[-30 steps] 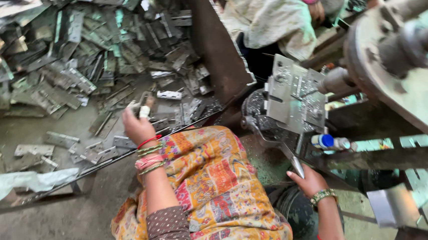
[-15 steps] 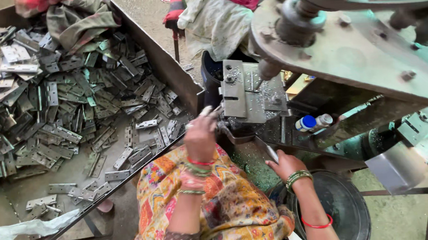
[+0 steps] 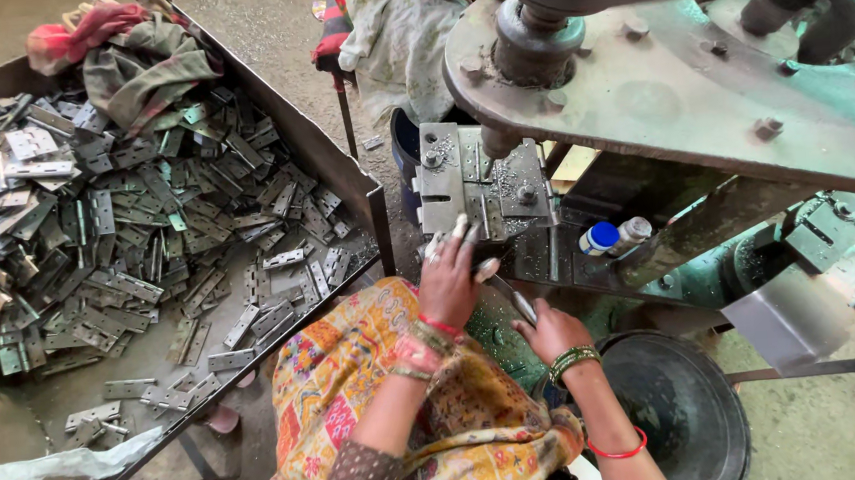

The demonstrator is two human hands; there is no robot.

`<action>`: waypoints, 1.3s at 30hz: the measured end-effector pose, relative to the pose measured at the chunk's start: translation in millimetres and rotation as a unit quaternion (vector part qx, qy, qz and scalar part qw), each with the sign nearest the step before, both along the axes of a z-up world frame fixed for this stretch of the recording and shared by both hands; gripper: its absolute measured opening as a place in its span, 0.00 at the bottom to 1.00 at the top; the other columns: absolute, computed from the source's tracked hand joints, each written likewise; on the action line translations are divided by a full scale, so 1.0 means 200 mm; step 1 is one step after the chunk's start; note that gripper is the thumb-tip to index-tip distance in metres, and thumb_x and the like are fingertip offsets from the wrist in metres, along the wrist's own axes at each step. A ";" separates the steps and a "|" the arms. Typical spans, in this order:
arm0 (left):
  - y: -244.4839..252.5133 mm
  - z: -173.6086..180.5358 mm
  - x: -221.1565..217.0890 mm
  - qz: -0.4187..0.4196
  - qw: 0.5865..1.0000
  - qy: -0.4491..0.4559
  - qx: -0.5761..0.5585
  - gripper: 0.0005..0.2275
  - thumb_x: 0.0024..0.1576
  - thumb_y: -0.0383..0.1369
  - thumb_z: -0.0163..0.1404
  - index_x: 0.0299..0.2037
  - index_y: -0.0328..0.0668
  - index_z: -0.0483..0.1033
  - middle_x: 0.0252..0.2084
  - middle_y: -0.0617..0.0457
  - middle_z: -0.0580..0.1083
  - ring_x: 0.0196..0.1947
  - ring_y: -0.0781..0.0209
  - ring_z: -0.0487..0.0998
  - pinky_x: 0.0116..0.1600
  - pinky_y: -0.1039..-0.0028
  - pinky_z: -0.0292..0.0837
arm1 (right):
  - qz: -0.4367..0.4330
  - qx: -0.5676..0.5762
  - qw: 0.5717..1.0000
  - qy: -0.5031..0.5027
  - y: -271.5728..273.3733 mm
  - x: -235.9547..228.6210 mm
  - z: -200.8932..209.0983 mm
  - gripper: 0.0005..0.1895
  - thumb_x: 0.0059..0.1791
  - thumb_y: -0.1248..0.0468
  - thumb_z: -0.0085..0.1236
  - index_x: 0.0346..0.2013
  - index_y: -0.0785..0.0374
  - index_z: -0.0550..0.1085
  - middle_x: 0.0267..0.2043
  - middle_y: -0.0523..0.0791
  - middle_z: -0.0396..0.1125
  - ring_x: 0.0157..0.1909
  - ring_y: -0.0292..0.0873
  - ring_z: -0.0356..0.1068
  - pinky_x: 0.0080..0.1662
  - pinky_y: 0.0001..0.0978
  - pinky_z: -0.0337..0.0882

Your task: The person picks small metal plates from a bin, places them under a drill press, and operates the machine to drill holes. They repeat this process continuously, handling each plate individually.

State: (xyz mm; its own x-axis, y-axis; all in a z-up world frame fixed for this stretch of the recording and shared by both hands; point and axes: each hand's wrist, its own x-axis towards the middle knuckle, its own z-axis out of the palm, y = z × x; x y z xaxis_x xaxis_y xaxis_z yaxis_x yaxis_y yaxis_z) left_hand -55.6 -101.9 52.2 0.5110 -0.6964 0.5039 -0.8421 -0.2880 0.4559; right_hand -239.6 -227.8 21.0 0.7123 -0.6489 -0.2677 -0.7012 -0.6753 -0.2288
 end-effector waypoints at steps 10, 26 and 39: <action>0.48 0.05 -0.16 -0.110 0.957 0.187 -0.193 0.15 0.57 0.28 0.52 0.55 0.46 0.81 0.68 0.43 0.69 0.66 0.40 0.71 0.67 0.57 0.68 | 0.076 0.030 0.905 -0.417 0.46 0.02 0.33 0.23 0.50 0.57 0.61 0.57 0.64 0.71 0.53 0.51 0.70 0.55 0.50 0.71 0.56 0.39 0.69; 0.62 -0.02 -0.23 -0.166 0.913 0.289 -0.233 0.12 0.61 0.34 0.51 0.52 0.43 0.79 0.69 0.41 0.68 0.68 0.40 0.68 0.70 0.60 0.63 | 0.119 0.032 0.878 -0.461 0.58 -0.05 0.86 0.34 0.45 0.63 0.70 0.64 0.65 0.68 0.65 0.46 0.61 0.60 0.43 0.67 0.61 0.35 0.70; 0.66 -0.29 -0.15 -0.062 0.911 0.321 -0.252 0.10 0.63 0.27 0.50 0.52 0.36 0.79 0.64 0.47 0.73 0.67 0.47 0.72 0.72 0.64 0.64 | 0.210 -0.253 0.808 -0.488 0.82 -0.39 1.31 0.32 0.48 0.59 0.69 0.64 0.64 0.69 0.65 0.48 0.63 0.61 0.46 0.66 0.62 0.38 0.68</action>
State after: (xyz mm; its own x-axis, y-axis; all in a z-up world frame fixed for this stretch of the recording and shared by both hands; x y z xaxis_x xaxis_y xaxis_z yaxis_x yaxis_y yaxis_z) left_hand -85.5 29.5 -6.7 0.7464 -0.5309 0.4012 -0.3680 0.1731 0.9136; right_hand -317.3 -64.5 282.4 0.6103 -0.1445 0.7788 -0.0374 -0.9874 -0.1539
